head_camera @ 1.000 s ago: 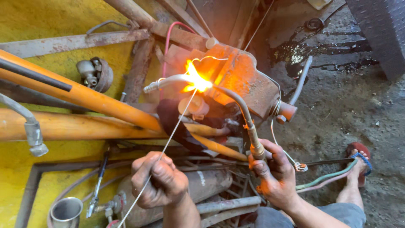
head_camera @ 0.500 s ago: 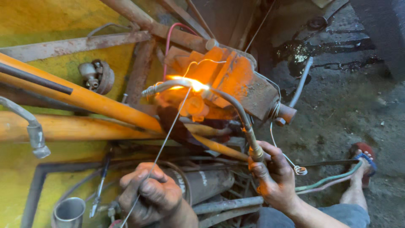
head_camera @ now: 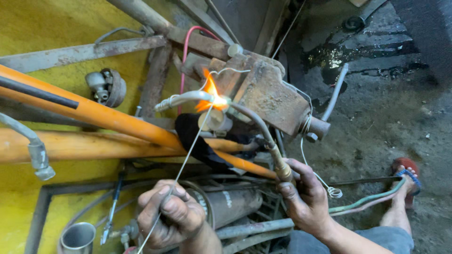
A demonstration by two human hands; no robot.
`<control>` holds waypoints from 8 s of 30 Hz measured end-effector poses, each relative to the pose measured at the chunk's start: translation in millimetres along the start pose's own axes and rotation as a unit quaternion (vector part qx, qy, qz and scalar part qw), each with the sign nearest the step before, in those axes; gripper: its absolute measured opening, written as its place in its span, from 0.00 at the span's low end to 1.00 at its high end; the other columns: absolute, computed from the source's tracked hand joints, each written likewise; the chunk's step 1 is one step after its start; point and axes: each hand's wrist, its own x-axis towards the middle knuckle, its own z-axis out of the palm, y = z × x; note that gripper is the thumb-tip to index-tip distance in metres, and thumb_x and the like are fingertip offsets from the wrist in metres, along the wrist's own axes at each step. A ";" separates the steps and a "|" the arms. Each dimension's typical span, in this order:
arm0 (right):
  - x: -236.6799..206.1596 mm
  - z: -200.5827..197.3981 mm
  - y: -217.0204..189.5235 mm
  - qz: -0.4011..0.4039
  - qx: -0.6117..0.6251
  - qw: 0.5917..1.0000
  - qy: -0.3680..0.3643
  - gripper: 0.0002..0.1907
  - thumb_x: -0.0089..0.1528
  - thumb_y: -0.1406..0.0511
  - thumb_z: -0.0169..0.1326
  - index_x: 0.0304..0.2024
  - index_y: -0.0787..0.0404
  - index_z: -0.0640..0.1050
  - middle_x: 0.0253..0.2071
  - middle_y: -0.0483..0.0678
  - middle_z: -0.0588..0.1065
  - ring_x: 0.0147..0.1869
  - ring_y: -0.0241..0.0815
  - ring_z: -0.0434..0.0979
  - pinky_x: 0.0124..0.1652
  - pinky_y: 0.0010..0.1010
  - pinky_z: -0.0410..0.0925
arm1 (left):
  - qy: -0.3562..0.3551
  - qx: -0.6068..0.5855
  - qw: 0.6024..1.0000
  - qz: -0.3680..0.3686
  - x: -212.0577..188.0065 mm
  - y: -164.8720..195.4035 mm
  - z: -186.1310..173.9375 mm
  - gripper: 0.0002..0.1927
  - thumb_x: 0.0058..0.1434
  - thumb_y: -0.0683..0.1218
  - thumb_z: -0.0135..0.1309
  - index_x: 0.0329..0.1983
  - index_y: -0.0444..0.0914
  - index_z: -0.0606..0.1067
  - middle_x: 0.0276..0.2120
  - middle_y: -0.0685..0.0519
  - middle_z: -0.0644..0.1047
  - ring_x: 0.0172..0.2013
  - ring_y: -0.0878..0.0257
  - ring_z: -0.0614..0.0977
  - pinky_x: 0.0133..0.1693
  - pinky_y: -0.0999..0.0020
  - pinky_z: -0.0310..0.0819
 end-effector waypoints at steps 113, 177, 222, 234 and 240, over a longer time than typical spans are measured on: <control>8.0 -2.0 8.3 -0.025 0.069 0.997 -0.036 0.26 0.68 0.71 0.53 0.68 0.67 0.64 0.43 0.48 0.73 0.43 0.34 0.72 0.45 0.25 0.69 | -0.106 0.113 0.955 0.253 22.2 -5.4 9.2 0.07 0.70 0.41 0.47 0.40 0.30 0.69 0.25 0.50 0.71 0.20 0.61 0.74 0.23 0.65 0.74; 90.5 -126.5 -118.1 0.085 -0.048 0.990 -0.105 0.16 0.68 0.68 0.52 0.57 0.66 0.68 0.37 0.46 0.74 0.37 0.33 0.71 0.36 0.26 0.66 | 0.059 0.085 0.993 -0.056 -5.8 75.3 23.7 0.09 0.75 0.44 0.50 0.47 0.31 0.72 0.32 0.47 0.74 0.22 0.67 0.72 0.22 0.77 0.66; 141.4 -122.3 -96.0 0.213 -0.001 0.958 -0.194 0.19 0.64 0.67 0.54 0.57 0.66 0.71 0.41 0.50 0.79 0.37 0.34 0.74 0.34 0.27 0.68 | 0.071 0.152 0.982 0.090 -4.1 51.0 57.1 0.14 0.70 0.45 0.54 0.40 0.26 0.70 0.25 0.45 0.71 0.19 0.61 0.70 0.18 0.69 0.67; 149.6 -123.0 -101.6 0.218 0.028 0.950 -0.221 0.20 0.64 0.66 0.54 0.57 0.66 0.70 0.43 0.50 0.79 0.38 0.34 0.73 0.35 0.28 0.68 | 0.034 0.200 0.979 -0.016 11.9 80.8 73.1 0.14 0.77 0.48 0.51 0.47 0.31 0.68 0.30 0.48 0.68 0.24 0.62 0.70 0.28 0.69 0.69; 151.6 -127.9 -102.3 0.246 -0.019 0.942 -0.226 0.19 0.64 0.67 0.54 0.56 0.66 0.71 0.39 0.50 0.79 0.36 0.34 0.72 0.35 0.28 0.68 | 0.081 0.220 0.970 -0.071 -5.6 90.1 74.8 0.14 0.78 0.51 0.51 0.48 0.34 0.67 0.31 0.49 0.66 0.25 0.64 0.66 0.29 0.72 0.64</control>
